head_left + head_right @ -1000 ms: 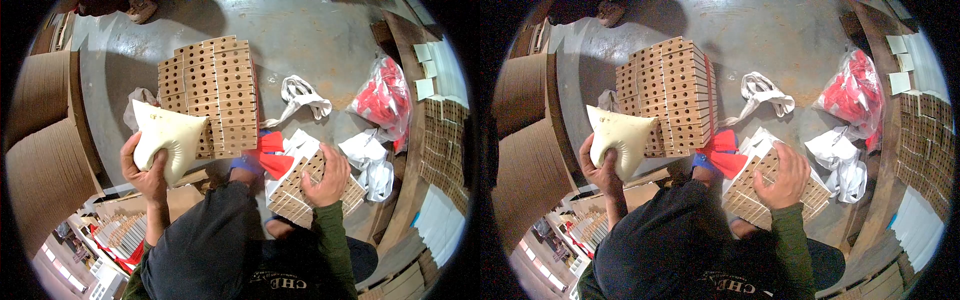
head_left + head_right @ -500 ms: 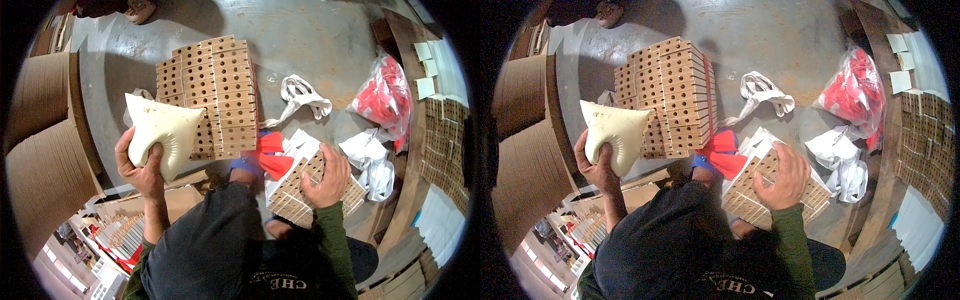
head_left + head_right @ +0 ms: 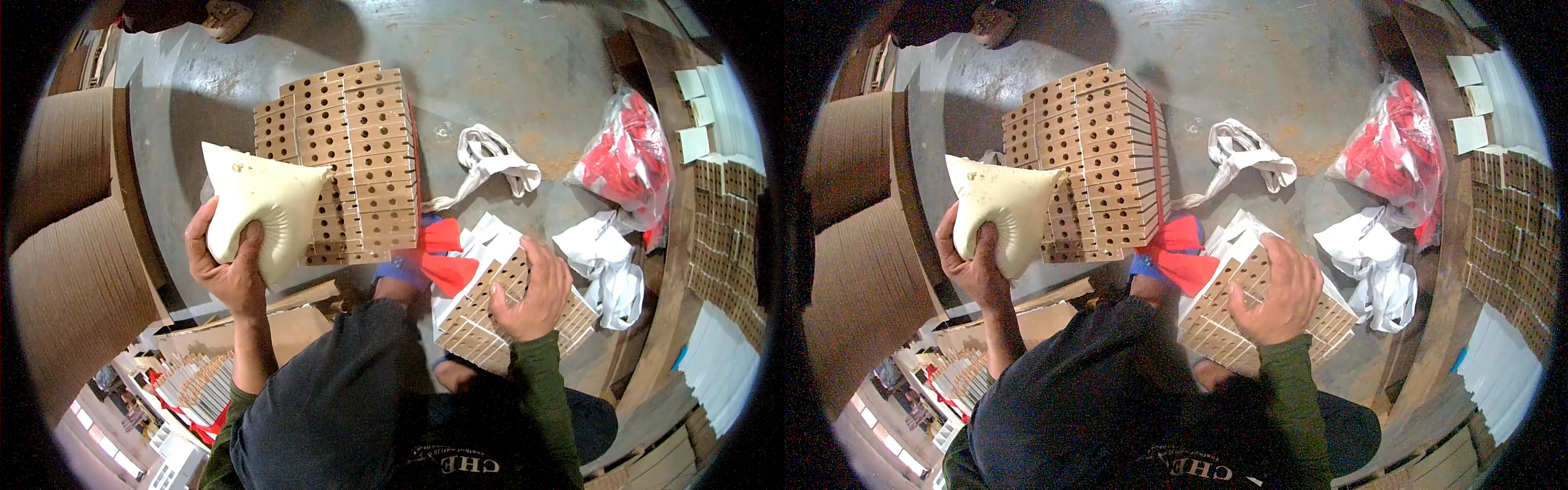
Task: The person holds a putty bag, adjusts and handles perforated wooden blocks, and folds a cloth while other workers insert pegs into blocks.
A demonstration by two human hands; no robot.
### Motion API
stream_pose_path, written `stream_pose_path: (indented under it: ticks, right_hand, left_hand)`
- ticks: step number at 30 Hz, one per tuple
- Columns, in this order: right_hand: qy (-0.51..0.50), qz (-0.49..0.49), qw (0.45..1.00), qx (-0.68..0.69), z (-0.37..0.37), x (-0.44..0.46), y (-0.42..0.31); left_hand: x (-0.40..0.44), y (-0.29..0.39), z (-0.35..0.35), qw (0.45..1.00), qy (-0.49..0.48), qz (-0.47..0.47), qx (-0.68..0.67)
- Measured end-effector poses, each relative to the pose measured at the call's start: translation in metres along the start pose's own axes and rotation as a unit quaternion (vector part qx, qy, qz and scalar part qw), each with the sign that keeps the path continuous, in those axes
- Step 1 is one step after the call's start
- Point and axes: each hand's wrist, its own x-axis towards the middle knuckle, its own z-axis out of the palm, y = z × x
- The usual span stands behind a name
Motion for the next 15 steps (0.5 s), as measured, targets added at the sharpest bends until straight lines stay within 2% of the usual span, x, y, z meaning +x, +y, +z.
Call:
stream_pose_path:
  ticks: [3,15]
  right_hand:
    - [-0.001,0.000,1.000,-0.001,0.000,0.000,0.001]
    - [0.003,0.001,1.000,0.004,0.001,0.000,0.001]
  left_hand:
    - [0.001,0.001,0.001,1.000,-0.013,0.018,0.017]
    - [0.009,-0.002,0.013,1.000,-0.009,-0.009,0.028]
